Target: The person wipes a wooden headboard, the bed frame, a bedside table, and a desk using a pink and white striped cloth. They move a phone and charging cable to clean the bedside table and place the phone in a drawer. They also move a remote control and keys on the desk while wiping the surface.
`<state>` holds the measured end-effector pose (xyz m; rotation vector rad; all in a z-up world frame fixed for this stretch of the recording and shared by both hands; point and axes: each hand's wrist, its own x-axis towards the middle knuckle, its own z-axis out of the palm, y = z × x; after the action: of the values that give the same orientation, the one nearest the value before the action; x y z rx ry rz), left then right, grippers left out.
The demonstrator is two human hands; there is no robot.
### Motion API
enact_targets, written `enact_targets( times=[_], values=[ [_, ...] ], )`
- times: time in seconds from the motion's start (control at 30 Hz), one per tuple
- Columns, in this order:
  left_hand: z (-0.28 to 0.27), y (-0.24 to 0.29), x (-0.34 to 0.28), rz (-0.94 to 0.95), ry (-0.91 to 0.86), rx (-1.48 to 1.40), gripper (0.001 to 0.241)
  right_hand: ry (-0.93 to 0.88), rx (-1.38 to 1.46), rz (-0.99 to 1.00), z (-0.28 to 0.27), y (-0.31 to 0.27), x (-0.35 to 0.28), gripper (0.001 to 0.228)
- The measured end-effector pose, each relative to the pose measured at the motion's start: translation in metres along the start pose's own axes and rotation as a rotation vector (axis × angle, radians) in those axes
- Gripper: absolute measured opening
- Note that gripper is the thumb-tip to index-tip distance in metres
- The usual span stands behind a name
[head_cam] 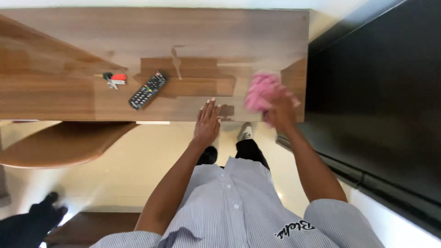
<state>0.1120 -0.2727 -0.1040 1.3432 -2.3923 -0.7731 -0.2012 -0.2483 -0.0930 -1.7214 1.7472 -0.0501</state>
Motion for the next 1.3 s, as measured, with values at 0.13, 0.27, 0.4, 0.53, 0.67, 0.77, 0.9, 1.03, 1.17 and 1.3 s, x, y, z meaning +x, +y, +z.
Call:
enact_targets(
  times=[0.13,0.27,0.4,0.53,0.67,0.77,0.9,1.03,1.17,1.3],
  values=[
    [0.030,0.021,0.008,-0.010,0.096,-0.052,0.054,0.481,-0.059,0.091,0.010,0.059,0.044,0.066],
    [0.046,0.063,0.035,0.031,0.193,-0.122,0.056,0.259,-0.260,-0.185,0.026,0.005,0.026,0.046],
    [0.059,0.075,0.058,-0.008,0.250,-0.104,0.052,-0.058,-0.381,-0.337,0.004,0.006,0.013,0.024],
    [0.050,0.076,0.040,-0.134,0.287,-0.052,0.047,0.228,-0.098,-0.347,-0.022,0.086,0.052,0.065],
    [0.049,0.073,0.019,-0.221,0.242,-0.045,0.049,0.572,-0.233,-0.049,-0.026,0.079,0.110,0.092],
    [0.047,0.072,0.018,-0.203,0.228,-0.041,0.052,0.366,-0.188,-0.041,-0.001,0.008,0.104,0.091],
    [0.045,0.057,0.040,-0.086,0.172,-0.025,0.061,0.003,-0.166,-0.173,0.000,-0.025,0.050,0.086],
    [0.034,0.048,0.049,-0.045,-0.022,0.070,0.072,0.067,-0.373,-0.628,-0.007,0.015,0.039,0.088],
    [0.038,0.040,0.077,-0.001,-0.117,0.157,0.074,-0.107,-0.103,-0.186,-0.046,0.004,0.032,0.093],
    [0.018,0.050,0.099,0.034,-0.152,0.118,0.082,0.022,-0.099,-0.161,-0.020,-0.002,0.012,0.092]
  ],
)
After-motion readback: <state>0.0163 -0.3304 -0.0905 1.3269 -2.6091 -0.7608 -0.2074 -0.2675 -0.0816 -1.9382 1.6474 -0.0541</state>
